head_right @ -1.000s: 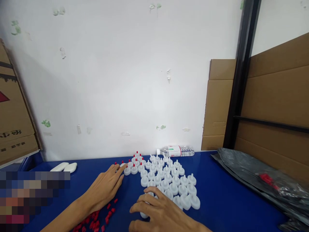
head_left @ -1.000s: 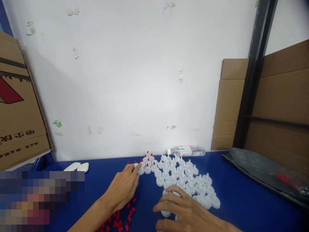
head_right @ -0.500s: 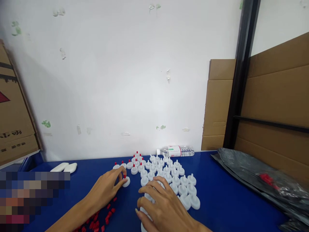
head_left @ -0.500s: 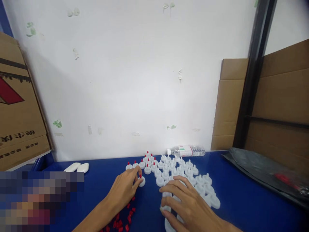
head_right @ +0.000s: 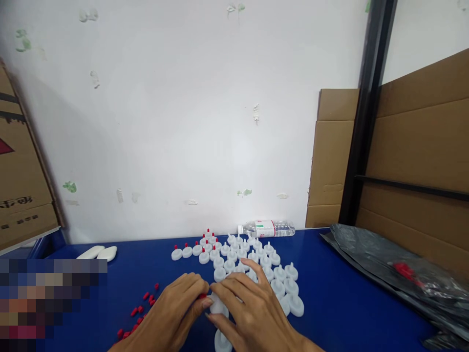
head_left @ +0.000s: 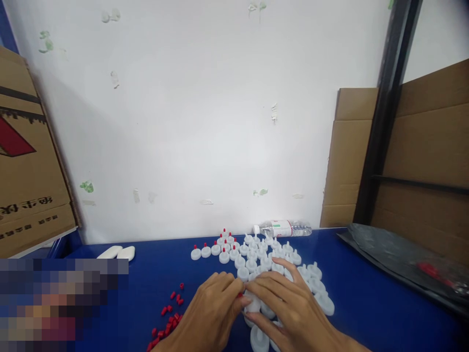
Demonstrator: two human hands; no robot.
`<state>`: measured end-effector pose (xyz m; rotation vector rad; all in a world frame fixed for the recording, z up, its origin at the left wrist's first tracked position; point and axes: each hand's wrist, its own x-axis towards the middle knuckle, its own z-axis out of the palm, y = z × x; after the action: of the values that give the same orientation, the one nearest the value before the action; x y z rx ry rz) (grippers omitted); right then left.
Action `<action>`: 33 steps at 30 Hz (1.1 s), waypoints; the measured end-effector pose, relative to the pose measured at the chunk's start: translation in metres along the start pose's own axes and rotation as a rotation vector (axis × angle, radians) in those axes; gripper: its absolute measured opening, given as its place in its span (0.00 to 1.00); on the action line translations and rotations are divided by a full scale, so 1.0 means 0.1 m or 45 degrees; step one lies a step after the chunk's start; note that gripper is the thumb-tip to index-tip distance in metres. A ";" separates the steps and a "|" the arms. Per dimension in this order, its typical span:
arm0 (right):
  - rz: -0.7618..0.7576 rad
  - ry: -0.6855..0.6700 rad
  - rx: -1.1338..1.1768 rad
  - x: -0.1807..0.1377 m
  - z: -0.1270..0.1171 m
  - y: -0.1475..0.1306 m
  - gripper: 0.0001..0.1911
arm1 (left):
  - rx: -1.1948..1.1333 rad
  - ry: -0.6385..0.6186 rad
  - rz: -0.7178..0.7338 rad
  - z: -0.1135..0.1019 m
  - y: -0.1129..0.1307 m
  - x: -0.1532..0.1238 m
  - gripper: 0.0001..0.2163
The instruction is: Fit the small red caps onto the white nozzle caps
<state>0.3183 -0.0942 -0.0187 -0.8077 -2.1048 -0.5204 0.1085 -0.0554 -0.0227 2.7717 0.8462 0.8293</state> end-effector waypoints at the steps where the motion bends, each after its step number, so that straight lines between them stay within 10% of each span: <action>1: -0.014 0.013 -0.017 0.00 0.01 0.00 0.10 | -0.003 -0.039 -0.014 -0.02 0.00 0.00 0.16; 13: -0.161 0.144 -0.339 0.05 -0.06 0.15 0.13 | -1.410 -0.077 -0.486 -0.06 -0.15 0.16 0.24; 22: -0.119 0.056 -0.171 0.06 -0.07 0.14 0.13 | 0.028 -0.215 -0.344 -0.31 -0.35 0.10 0.12; 33: -0.044 -0.064 -0.046 -0.06 0.04 0.06 0.16 | 0.155 -0.277 -0.248 -0.26 -0.37 0.04 0.05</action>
<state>0.3230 -0.0895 -0.0256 -0.8139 -2.1643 -0.5638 0.0793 -0.0239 -0.0086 2.7552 1.1337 0.4488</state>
